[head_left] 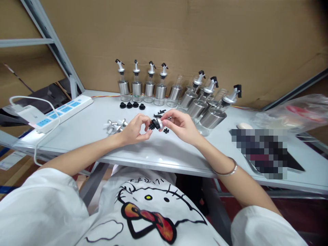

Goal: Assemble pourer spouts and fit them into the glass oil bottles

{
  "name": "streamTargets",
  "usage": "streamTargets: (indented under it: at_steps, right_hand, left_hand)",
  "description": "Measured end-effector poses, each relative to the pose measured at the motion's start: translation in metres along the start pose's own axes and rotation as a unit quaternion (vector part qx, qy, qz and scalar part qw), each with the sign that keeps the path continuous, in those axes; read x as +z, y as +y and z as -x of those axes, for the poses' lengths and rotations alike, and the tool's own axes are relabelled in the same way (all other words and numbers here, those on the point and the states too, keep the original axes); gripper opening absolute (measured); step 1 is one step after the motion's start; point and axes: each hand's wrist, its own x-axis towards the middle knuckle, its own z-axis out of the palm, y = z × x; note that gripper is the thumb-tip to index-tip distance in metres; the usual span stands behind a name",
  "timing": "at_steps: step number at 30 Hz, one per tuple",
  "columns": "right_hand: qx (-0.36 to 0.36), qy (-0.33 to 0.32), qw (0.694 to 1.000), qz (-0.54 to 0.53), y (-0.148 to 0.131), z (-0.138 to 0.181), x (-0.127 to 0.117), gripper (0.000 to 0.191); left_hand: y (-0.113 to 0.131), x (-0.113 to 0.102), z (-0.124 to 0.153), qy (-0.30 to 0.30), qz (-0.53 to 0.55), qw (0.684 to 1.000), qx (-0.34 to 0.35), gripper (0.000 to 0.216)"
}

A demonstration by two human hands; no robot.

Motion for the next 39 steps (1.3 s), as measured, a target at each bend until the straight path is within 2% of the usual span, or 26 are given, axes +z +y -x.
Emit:
streamTargets:
  at_steps: [6, 12, 20, 24, 30, 35, 39]
  right_hand:
    - [0.011, -0.033, 0.997, -0.064, -0.004, -0.002, -0.001, 0.029]
    - [0.023, -0.044, 0.997, -0.06, -0.007, -0.003, -0.002, 0.03]
    - [-0.049, -0.045, 0.997, -0.034, -0.002, -0.001, 0.0, 0.021]
    - [-0.092, -0.035, 0.995, 0.034, -0.002, 0.0, 0.003, 0.014]
    - [-0.169, -0.01, 0.973, 0.156, -0.006, 0.003, 0.006, 0.009]
    - [-0.171, -0.01, 0.967, 0.188, -0.006, 0.005, 0.005, 0.008]
    - [-0.13, -0.027, 0.976, 0.172, -0.011, 0.007, 0.006, 0.008]
  left_hand:
    - [0.0, 0.002, 0.0, 0.006, 0.042, 0.999, 0.033, 0.025]
    - [0.001, 0.002, 0.003, -0.01, 0.012, 1.0, 0.027, 0.032]
    - [-0.002, 0.005, 0.005, -0.008, 0.101, 0.995, 0.021, 0.023]
    - [-0.003, 0.004, 0.007, -0.009, 0.146, 0.989, 0.002, 0.019]
    - [-0.004, 0.003, 0.005, -0.011, 0.144, 0.99, 0.004, 0.017]
    - [-0.005, 0.004, 0.007, -0.024, 0.101, 0.994, 0.02, 0.018]
    - [-0.002, 0.005, 0.008, -0.041, 0.056, 0.997, 0.039, 0.016]
